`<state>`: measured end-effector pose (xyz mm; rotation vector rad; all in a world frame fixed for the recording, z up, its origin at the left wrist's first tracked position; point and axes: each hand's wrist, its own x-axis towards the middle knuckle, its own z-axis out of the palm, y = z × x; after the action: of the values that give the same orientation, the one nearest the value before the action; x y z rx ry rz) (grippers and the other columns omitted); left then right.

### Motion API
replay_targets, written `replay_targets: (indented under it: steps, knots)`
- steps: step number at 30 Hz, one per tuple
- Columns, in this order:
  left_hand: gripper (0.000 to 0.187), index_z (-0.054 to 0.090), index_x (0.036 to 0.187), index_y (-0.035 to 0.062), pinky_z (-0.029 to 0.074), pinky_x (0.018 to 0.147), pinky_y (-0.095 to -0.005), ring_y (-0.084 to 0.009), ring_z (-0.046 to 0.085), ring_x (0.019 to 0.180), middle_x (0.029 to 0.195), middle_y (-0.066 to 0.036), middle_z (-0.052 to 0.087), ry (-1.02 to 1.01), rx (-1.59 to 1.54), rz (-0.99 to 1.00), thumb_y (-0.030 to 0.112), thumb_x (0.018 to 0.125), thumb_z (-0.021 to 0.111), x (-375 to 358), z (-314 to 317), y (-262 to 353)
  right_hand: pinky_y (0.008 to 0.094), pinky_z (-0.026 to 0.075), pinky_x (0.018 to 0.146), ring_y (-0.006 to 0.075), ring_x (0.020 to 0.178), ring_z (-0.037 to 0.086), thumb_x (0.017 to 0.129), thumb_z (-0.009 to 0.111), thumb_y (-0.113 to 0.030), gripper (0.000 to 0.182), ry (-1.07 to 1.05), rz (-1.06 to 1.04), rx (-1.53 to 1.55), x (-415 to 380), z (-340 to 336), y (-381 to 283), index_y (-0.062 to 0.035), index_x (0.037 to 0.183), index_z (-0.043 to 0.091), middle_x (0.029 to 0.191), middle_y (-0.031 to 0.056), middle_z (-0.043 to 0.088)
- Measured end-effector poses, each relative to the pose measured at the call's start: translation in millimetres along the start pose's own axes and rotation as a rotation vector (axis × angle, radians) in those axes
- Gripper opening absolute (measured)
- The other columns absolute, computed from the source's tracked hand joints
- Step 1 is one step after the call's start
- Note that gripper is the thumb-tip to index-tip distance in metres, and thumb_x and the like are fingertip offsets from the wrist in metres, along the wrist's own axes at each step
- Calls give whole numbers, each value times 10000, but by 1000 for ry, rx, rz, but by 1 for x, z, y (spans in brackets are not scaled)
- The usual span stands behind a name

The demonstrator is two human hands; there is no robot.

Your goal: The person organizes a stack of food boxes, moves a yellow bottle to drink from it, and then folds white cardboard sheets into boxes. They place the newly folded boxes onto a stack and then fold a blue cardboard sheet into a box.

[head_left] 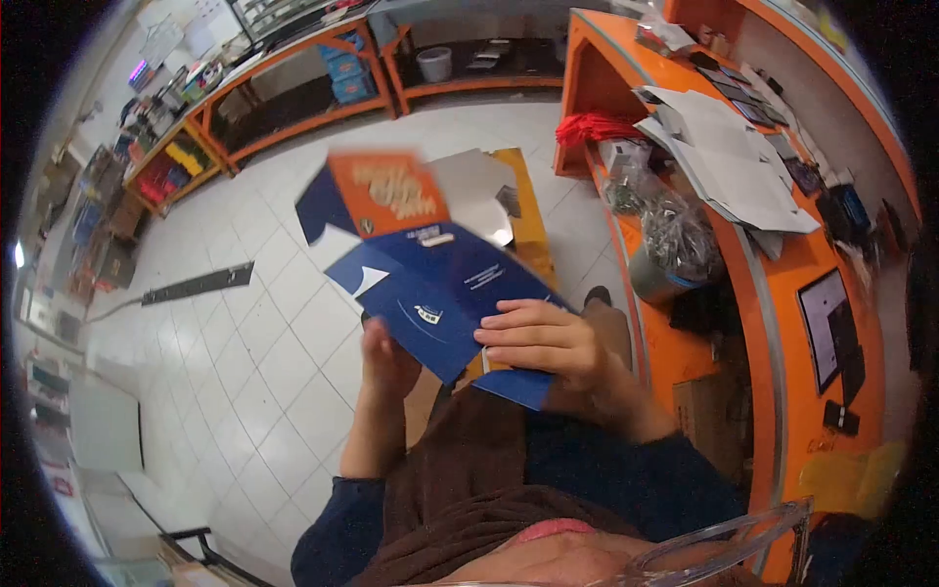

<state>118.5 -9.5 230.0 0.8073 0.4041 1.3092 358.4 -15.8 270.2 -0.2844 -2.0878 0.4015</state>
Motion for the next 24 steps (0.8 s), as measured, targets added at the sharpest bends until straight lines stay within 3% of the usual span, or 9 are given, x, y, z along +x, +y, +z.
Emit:
replay_targets:
  steps: [1,2,5,8,12,13,17,20,24]
  knots:
    - [601,378,1306,-25,440,958,-375,-213,554,1107,1197,-118,554,184,179,-61,319,853,570,-1,2,1,426,455,931,330,1106,575,824,625,-111,317,-14,4,30,-6,11,4,15,1115,608,1196,230,575]
    - [510,386,1275,-32,482,907,-388,-243,592,1042,1150,-146,569,132,119,-91,161,850,592,3,-8,4,430,447,942,342,1119,564,817,631,-122,345,80,56,107,-13,18,5,12,1133,599,1219,226,561]
    - [503,376,1246,-46,562,785,-367,-283,629,946,1097,-186,580,197,254,-122,-14,818,639,-2,-2,-5,451,410,990,391,1190,496,800,635,-148,445,227,113,146,-25,29,13,17,1204,548,1307,200,505]
    - [470,390,1241,-32,570,779,-352,-257,631,947,1094,-171,584,129,445,-110,-6,841,636,-4,15,-21,451,392,1008,391,1225,466,859,585,-163,375,-67,152,-186,-23,21,12,30,1180,561,1281,198,529]
    - [450,430,1227,-10,561,805,-355,-222,624,958,1097,-141,593,127,571,-250,-9,835,651,-4,44,-29,444,364,1033,372,1270,414,804,622,-84,432,-34,347,-339,-28,28,17,25,1214,541,1342,172,477]
    - [436,431,1219,-15,560,807,-350,-216,616,975,1099,-134,590,34,816,-16,-3,841,647,-4,35,-43,440,351,1046,364,1279,406,817,615,-77,416,40,388,-308,-29,30,19,19,1215,546,1324,170,498]
    - [451,396,1229,-5,575,775,-374,-240,620,961,1108,-147,576,224,406,-58,-16,843,630,-2,47,-34,446,357,1040,356,1289,404,840,605,-109,394,4,191,72,-32,9,25,-4,1217,563,1289,157,539]
    - [518,321,1283,17,575,781,-383,-248,621,966,1106,-171,566,74,447,-97,-45,849,598,9,32,-25,455,361,1036,350,1286,412,824,617,-100,405,-94,145,7,-32,3,24,-16,1217,568,1307,151,526]
    - [526,348,1274,1,558,799,-364,-257,604,998,1134,-160,555,161,519,23,-61,822,610,0,33,-51,463,325,1055,411,1306,349,780,654,-79,452,-7,328,-330,-30,21,15,-55,1225,577,1414,195,393]
